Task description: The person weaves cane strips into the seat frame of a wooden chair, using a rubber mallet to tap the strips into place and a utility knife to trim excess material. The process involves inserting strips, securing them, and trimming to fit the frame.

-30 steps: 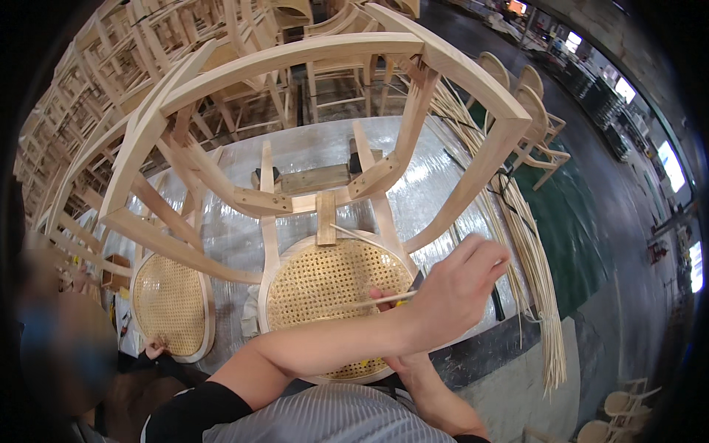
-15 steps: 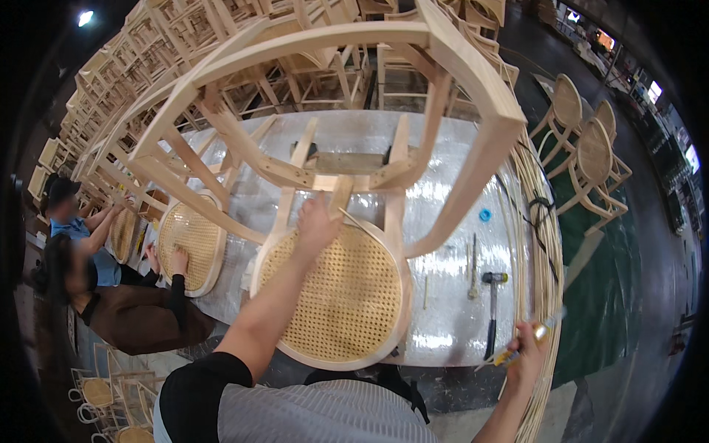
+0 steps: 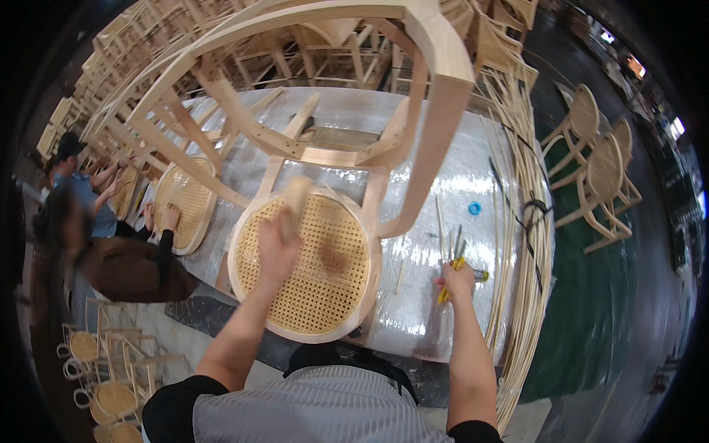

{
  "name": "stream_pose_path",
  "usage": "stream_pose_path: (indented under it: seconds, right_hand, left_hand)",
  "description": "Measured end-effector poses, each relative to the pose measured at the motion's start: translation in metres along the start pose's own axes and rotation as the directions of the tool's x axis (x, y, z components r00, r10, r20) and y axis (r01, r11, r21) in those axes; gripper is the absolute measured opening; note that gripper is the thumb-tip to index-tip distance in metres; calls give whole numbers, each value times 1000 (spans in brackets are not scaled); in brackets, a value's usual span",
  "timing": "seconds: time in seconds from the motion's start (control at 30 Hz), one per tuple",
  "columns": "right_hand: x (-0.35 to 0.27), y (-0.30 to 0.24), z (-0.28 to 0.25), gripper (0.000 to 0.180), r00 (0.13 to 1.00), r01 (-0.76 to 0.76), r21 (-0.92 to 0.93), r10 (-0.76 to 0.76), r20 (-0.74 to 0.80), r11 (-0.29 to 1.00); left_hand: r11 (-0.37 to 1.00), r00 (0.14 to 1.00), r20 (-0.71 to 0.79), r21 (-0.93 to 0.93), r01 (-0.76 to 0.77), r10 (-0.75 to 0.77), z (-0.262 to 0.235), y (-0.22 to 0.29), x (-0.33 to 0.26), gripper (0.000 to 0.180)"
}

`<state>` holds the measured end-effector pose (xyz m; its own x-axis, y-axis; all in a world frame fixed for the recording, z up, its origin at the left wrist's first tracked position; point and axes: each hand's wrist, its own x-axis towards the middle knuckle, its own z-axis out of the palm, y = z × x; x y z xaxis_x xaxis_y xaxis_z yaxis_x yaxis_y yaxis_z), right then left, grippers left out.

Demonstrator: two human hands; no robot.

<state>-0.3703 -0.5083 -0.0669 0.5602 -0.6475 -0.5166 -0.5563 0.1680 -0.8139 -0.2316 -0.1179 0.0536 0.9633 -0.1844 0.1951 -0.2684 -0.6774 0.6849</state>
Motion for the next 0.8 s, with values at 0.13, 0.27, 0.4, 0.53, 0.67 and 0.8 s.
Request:
stream_pose_path:
  seconds: [0.13, 0.27, 0.4, 0.53, 0.67, 0.8]
  right_hand:
    - [9, 11, -38, 31, 976, 159, -267, -192, -100, 950]
    - [34, 2, -32, 51, 861, 333, -647, -502, -88, 686]
    - [42, -23, -26, 54, 829, 363, -790, -558, 31, 495]
    - [32, -35, -65, 46, 579, 514, -770, -815, -13, 377]
    - [-48, -20, -2, 27, 685, 708, -307, -723, 83, 636]
    - [-129, -60, 90, 18, 451, 890, -144, -790, 415, 432]
  left_hand:
    - [929, 917, 277, -313, -197, 288, 50, 77, -112, 65]
    - [964, 917, 393, -264, 36, 74, 145, 100, -143, 66]
    - [989, 907, 418, -99, 108, -57, 201, 104, -126, 64]
    - [979, 908, 392, -188, -77, 147, 209, 117, -136, 56]
    - [855, 824, 447, -512, -82, 347, 139, 61, -148, 39]
    - [969, 915, 333, -167, -182, 229, 44, 27, -97, 29]
